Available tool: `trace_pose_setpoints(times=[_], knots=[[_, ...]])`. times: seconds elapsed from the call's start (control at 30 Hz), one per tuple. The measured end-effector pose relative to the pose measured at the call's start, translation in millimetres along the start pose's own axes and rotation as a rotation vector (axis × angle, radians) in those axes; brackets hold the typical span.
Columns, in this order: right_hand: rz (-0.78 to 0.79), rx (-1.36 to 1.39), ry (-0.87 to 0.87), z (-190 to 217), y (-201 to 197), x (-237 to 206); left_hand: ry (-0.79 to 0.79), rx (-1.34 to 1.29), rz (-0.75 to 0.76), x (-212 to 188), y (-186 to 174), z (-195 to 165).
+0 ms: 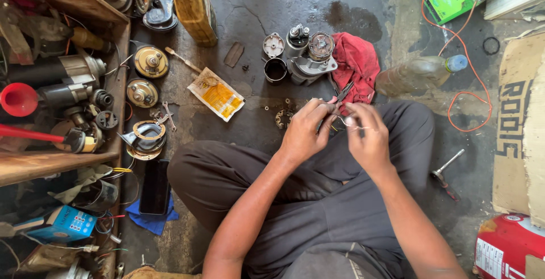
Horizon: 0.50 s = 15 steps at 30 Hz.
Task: The person sits on the floor and uses pliers to strip the insulation from several wires attached to a small electrical component. They then twist the exposed wire ends together by hand.
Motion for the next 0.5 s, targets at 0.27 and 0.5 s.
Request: trace_pose_setpoints(times=[0.27, 0.5], knots=[[-0.108, 0.743, 0.442, -67.1, 24.1, -22.0, 0.111, 0.148, 0.008, -1.4, 7.7, -14.9], [0.006, 0.557, 0.366, -26.4, 13.0, -28.1, 0.041, 0.117, 0.026, -1.7, 2.6, -7.6]])
Point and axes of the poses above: each hand's wrist, its own x-axis towards the middle knuckle, its own y-axis out of the palm, z = x × y, the point moved 10 cm from there along x, towards the middle knuckle, and after that the axes turned 11 degrees about z, right-handed, at the moved point
